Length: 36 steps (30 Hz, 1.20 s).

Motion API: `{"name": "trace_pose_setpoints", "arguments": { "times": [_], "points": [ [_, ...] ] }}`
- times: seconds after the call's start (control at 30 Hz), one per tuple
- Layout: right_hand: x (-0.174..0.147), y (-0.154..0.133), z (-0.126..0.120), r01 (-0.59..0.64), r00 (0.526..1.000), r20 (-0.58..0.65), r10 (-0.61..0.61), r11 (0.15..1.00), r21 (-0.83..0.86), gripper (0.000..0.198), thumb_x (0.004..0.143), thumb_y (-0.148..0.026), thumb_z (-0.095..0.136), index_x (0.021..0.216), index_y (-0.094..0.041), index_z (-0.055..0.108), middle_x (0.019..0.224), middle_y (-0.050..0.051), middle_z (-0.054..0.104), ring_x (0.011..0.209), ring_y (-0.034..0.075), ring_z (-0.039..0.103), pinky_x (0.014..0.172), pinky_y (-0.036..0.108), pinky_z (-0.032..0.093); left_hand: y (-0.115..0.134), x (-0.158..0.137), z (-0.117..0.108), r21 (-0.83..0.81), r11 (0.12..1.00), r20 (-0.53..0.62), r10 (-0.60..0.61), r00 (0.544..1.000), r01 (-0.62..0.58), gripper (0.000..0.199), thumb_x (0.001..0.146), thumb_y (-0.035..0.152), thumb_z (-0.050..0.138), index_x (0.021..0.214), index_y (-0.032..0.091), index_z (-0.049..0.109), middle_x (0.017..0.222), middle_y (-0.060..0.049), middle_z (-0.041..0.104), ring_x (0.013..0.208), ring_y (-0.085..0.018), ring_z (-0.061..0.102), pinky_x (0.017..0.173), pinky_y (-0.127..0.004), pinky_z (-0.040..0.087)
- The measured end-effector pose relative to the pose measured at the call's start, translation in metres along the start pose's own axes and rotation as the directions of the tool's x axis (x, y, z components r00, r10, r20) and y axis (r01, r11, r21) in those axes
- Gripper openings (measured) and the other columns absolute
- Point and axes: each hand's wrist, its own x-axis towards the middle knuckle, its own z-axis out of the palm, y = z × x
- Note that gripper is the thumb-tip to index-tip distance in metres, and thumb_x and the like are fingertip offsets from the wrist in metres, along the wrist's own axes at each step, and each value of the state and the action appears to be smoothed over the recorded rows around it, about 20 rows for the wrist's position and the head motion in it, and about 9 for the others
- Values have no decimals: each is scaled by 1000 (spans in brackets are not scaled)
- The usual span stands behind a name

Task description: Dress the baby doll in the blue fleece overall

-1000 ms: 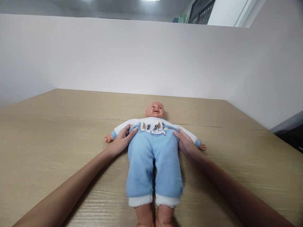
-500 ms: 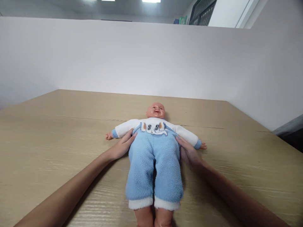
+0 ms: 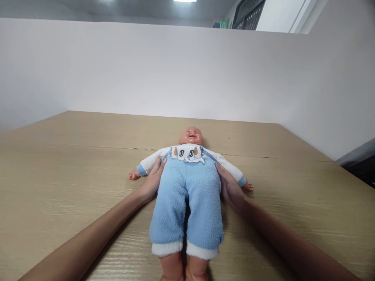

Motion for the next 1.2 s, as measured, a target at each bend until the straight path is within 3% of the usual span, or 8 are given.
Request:
{"name": "trace_pose_setpoints", "arguments": {
  "times": [0.1, 0.23, 0.4, 0.6, 0.77, 0.9, 1.03, 1.2],
  "points": [
    [0, -2, 2, 20, 1000, 6, -20, 1000, -17, 35, 88, -51, 84, 115, -29, 81, 132, 2, 81, 148, 27, 59, 130, 42, 44, 6, 2, 1, 155, 984, 24, 91, 996, -94, 43, 102, 63, 64, 129, 29, 58, 119, -3, 68, 113, -23, 61, 101, -31, 47],
    [0, -4, 3, 43, 999, 16, -43, 999, -28, 37, 84, -50, 88, 115, -30, 81, 136, 0, 80, 150, 25, 57, 134, 41, 37, 13, 5, -1, 244, 950, 73, 184, 980, -196, 38, 102, 61, 65, 118, 27, 60, 111, -2, 65, 111, -23, 59, 104, -30, 43],
    [8, 2, -5, 46, 999, -16, -47, 999, -28, 40, 83, -50, 89, 116, -30, 80, 140, -1, 78, 151, 23, 56, 138, 37, 26, 15, 7, -2, 338, 923, 91, 163, 982, -184, 35, 104, 60, 62, 113, 27, 59, 103, 0, 63, 100, -21, 57, 98, -29, 42],
    [14, 2, -10, 80, 996, 50, -77, 995, -60, 36, 87, -53, 85, 115, -31, 79, 137, -2, 77, 144, 23, 60, 136, 36, 29, 11, 14, -4, 318, 913, 142, 221, 965, -255, 37, 107, 61, 54, 115, 25, 57, 107, -1, 62, 100, -20, 56, 95, -29, 44],
    [10, -1, -18, 97, 994, 61, -87, 974, -204, 33, 86, -57, 85, 103, -30, 75, 107, -1, 76, 111, 23, 66, 108, 34, 51, 8, 18, -14, 314, 921, 139, 194, 971, -229, 38, 104, 60, 60, 109, 23, 60, 92, 2, 58, 82, -19, 49, 77, -29, 40],
    [4, -2, -24, 128, 992, 29, -125, 936, -327, 34, 86, -56, 87, 90, -28, 68, 85, -4, 59, 84, 18, 54, 81, 29, 48, 7, 20, -20, 312, 918, 121, 217, 969, -245, 35, 104, 56, 63, 106, 22, 64, 92, 2, 55, 85, -18, 48, 79, -28, 37],
    [1, -4, -21, 155, 988, 51, -147, 944, -291, 37, 86, -57, 85, 86, -26, 65, 80, -3, 51, 79, 19, 48, 76, 31, 45, 8, 20, -19, 246, 935, 126, 231, 965, -256, 32, 104, 52, 63, 102, 20, 65, 96, 1, 55, 93, -19, 49, 87, -29, 38],
    [3, -10, -14, 78, 996, 58, -71, 989, -125, 35, 85, -53, 84, 85, -25, 63, 79, -1, 54, 76, 20, 49, 74, 36, 48, 7, 20, -20, 194, 947, 105, 238, 966, -255, 38, 104, 55, 64, 92, 19, 60, 86, 2, 47, 83, -17, 42, 78, -29, 35]
  ]
}}
